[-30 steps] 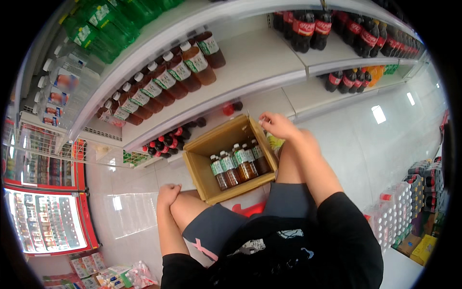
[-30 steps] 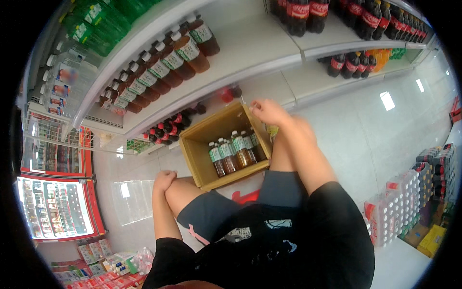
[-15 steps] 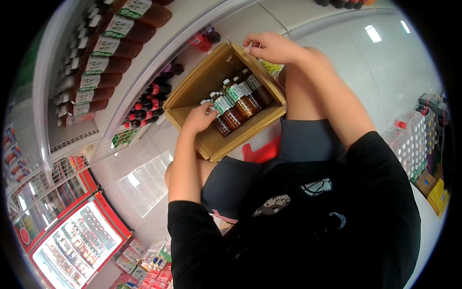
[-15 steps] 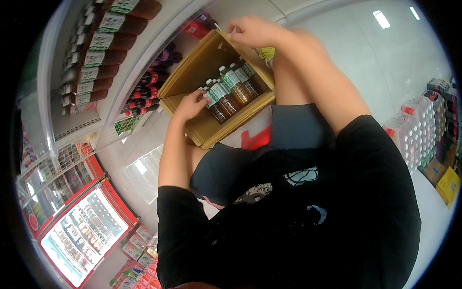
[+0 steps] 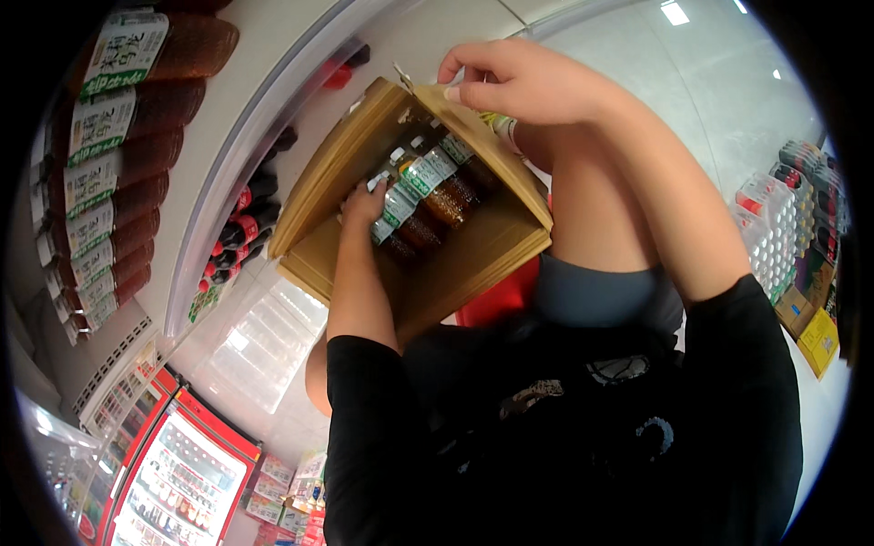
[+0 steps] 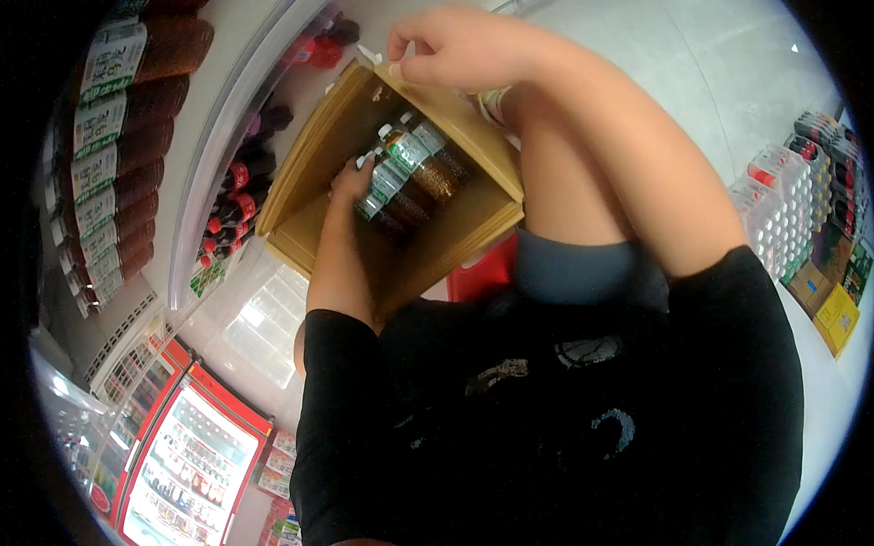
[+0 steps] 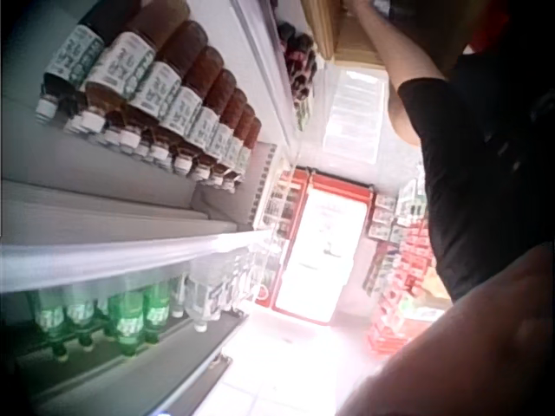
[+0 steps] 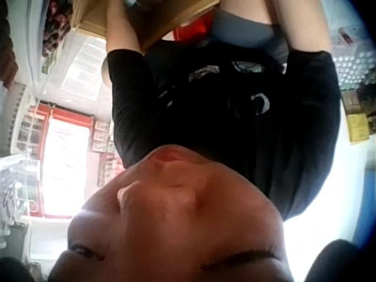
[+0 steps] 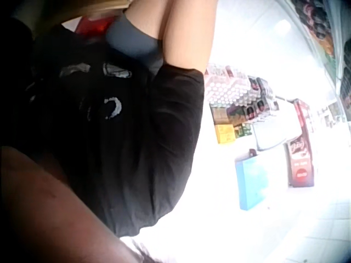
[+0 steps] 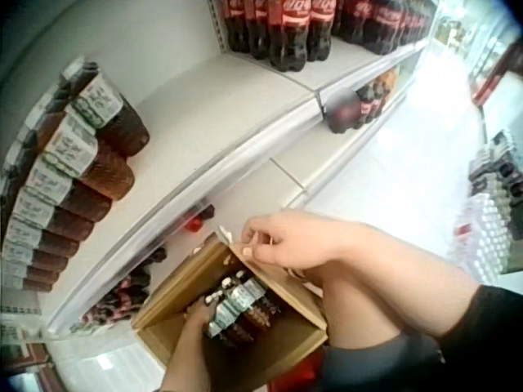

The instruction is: The person sits on the floor in a store aisle and restocks a refrigerated shelf with bottled beverages. They repeatedly take bottles from a cardboard box on their lap and place them onto the shelf, organizing them in rows.

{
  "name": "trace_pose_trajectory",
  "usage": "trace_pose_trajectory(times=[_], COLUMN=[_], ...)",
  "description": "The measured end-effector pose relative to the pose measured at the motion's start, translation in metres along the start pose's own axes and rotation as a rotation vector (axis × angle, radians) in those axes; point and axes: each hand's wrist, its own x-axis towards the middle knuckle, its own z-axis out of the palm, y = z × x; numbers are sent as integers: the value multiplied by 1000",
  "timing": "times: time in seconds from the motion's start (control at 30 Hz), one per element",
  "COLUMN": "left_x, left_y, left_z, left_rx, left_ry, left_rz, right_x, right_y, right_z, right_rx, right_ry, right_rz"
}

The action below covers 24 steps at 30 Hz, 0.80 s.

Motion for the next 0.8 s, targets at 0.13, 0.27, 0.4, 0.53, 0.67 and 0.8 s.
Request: trace_pose_trajectory(times=[0.13, 0.27, 0.4, 0.53, 0.67, 0.8], left_x=[35, 24, -23, -75, -128, -132], left_y=[-25, -20, 7, 15, 16, -6], left_z=[16, 12, -18, -36, -30, -6], left_rx=[-46, -49, 58, 94, 97, 131], left_ry=[12, 18, 33, 126, 331, 529], left_rz=[67, 50, 56, 152, 201, 277], right_x=[9, 10, 8, 4, 4, 10], right_y=[-3, -3, -3, 4, 9, 14], right_z=[-6, -8, -8, -5, -4, 8], right_rx=[-43, -31, -18, -37, -62, -109], right_ry=[-10, 7, -39, 12, -3, 22], right_rz=[-45, -16, 0, -71, -33, -46])
